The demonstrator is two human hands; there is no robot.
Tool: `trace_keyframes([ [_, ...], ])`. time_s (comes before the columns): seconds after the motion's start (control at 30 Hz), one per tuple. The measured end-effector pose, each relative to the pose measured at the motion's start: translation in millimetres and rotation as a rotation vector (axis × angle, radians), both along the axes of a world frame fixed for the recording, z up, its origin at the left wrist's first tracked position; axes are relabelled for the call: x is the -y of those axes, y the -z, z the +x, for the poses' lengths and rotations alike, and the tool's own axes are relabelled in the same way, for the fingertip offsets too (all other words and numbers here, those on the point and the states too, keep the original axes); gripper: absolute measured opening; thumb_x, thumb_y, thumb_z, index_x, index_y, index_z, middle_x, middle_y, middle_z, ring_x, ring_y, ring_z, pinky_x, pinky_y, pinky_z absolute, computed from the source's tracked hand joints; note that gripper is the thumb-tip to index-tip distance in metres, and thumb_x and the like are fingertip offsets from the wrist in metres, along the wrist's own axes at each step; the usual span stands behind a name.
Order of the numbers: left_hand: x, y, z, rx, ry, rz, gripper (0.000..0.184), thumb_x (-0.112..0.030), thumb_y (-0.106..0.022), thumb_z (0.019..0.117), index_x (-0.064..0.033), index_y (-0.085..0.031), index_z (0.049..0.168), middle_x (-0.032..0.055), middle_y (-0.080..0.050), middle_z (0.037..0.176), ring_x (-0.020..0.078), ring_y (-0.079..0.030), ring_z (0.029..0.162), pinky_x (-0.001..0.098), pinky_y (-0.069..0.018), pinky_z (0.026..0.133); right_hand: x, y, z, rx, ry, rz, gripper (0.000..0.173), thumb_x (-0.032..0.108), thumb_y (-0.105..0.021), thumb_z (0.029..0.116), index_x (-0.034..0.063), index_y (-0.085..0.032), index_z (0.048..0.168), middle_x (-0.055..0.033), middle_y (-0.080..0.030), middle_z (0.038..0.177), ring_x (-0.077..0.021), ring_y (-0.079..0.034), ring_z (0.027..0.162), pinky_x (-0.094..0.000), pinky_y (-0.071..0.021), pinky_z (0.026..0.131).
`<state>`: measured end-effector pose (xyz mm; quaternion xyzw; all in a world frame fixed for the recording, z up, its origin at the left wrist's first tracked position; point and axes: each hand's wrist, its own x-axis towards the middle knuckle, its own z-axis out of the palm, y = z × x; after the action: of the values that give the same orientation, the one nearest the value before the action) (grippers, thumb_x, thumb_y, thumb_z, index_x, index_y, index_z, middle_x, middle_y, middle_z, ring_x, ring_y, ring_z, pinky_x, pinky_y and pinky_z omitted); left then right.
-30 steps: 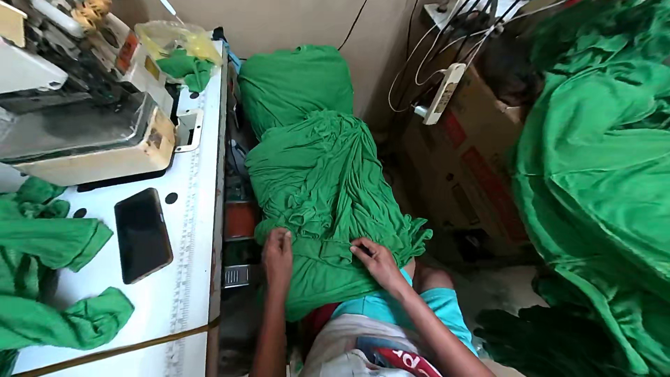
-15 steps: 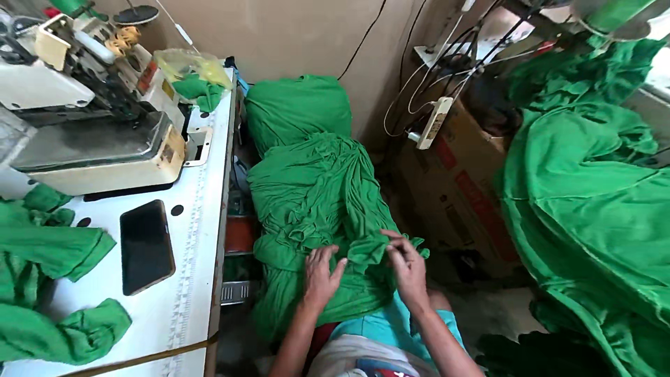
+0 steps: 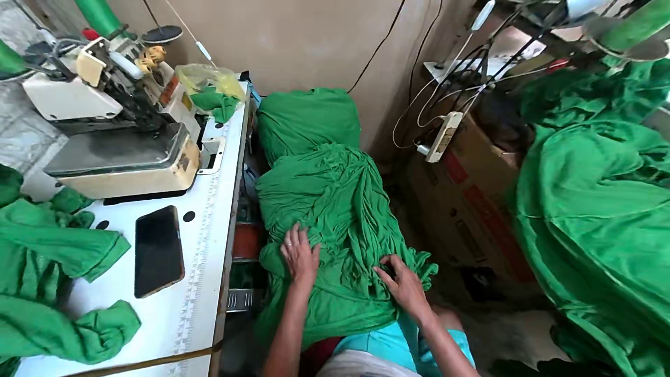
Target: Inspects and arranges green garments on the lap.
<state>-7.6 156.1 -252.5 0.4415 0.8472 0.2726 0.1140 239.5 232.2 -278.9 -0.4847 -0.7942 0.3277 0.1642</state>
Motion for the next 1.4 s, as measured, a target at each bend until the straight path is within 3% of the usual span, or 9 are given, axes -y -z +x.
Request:
trace_keyframes([
  [0.1,-2,-5,-23,0.188,-0.035,0.005,0.031,-0.022,-0.056,0.1054,0.0001,-0.067,0.124,0.0186,-0.068,0.124,0.0328,-0.061,0.122,0.0547,-0.0392,0.11,1,0,1,-0.014,-0.005,-0.009,0.037,0.033,-0.066,0.0997,0.0022,-0.065,0.12,-0.0172,-0.07,0.107,-0.0341,-0.069,0.097,-0.057,-0.0544,0.086],
  [0.2,3,-1,-29,0.524,-0.091,0.308,0.027,-0.016,-0.052,0.1066,0.0066,-0.063,0.115,0.0157,-0.064,0.093,0.0199,-0.06,0.083,0.0379,-0.0506,0.079,2,-12,-3,0.021,0.003,0.015,0.036,0.029,-0.07,0.0972,0.0021,-0.065,0.12,-0.0195,-0.068,0.114,-0.0367,-0.069,0.099,-0.0588,-0.0544,0.086],
  [0.4,24,-10,2,0.908,-0.031,0.535,0.016,-0.009,-0.051,0.1051,0.0017,-0.063,0.106,0.0027,-0.064,0.093,0.0066,-0.061,0.085,0.0278,-0.0524,0.078,17,-43,-29,-0.169,-0.022,0.346,0.024,0.017,-0.071,0.0937,0.0006,-0.069,0.111,-0.019,-0.069,0.109,-0.0343,-0.071,0.087,-0.0527,-0.0597,0.07],
  [0.53,35,-9,33,0.956,0.079,0.5,0.012,-0.006,-0.054,0.1026,0.0023,-0.062,0.105,0.0006,-0.065,0.086,0.0051,-0.062,0.08,0.0256,-0.0531,0.077,30,-53,-49,-0.317,-0.106,0.06,0.031,0.027,-0.063,0.1007,0.0031,-0.07,0.119,-0.0118,-0.072,0.11,-0.0191,-0.069,0.083,-0.0382,-0.0582,0.075],
  [0.63,41,-3,46,0.854,0.16,0.467,0.012,-0.006,-0.058,0.1003,0.0044,-0.064,0.104,0.0038,-0.067,0.088,0.0059,-0.064,0.08,0.0253,-0.0548,0.077,36,-47,-59,-0.287,-0.155,-0.07,0.037,0.027,-0.065,0.1004,0.0025,-0.068,0.128,-0.0144,-0.071,0.119,-0.0239,-0.07,0.104,-0.0429,-0.057,0.092],
  [0.73,50,-5,44,0.593,0.159,0.355,0.019,-0.013,-0.06,0.101,0.0028,-0.069,0.106,0.01,-0.071,0.098,0.0129,-0.068,0.09,0.032,-0.056,0.086,41,-35,-56,-0.303,-0.127,0.076,0.017,0.014,-0.064,0.0983,0.0005,-0.073,0.103,-0.0131,-0.072,0.101,-0.0209,-0.071,0.088,-0.0381,-0.0595,0.081],
  [0.9,59,0,33,0.414,0.069,0.184,0.026,-0.019,-0.061,0.102,0.002,-0.069,0.114,0.016,-0.072,0.109,0.0272,-0.068,0.107,0.0482,-0.0515,0.098,49,-30,-43,-0.326,-0.202,0.071,0.015,0.012,-0.063,0.0974,0.0013,-0.073,0.101,-0.0114,-0.071,0.098,-0.017,-0.07,0.084,-0.0326,-0.0593,0.077],
  [1.2,59,10,36,0.384,-0.125,0.281,0.033,-0.018,-0.054,0.1042,0.0062,-0.057,0.127,0.0219,-0.063,0.117,0.0273,-0.065,0.103,0.0417,-0.0548,0.09,77,-20,-53,-0.434,-0.449,0.1,0.026,0.023,-0.062,0.1014,0.001,-0.07,0.09,-0.0109,-0.068,0.084,-0.0161,-0.066,0.072,-0.0305,-0.0566,0.066],
  [1.4,40,8,19,0.544,-0.055,0.249,0.054,-0.009,-0.056,0.1026,0.0074,-0.035,0.149,0.021,-0.067,0.12,0.0234,-0.068,0.101,0.039,-0.0557,0.09,37,-47,-93,-0.161,-0.188,-0.026,0.036,0.029,-0.058,0.1043,0.0024,-0.066,0.127,-0.015,-0.069,0.12,-0.0263,-0.069,0.104,-0.0451,-0.0565,0.091],
])
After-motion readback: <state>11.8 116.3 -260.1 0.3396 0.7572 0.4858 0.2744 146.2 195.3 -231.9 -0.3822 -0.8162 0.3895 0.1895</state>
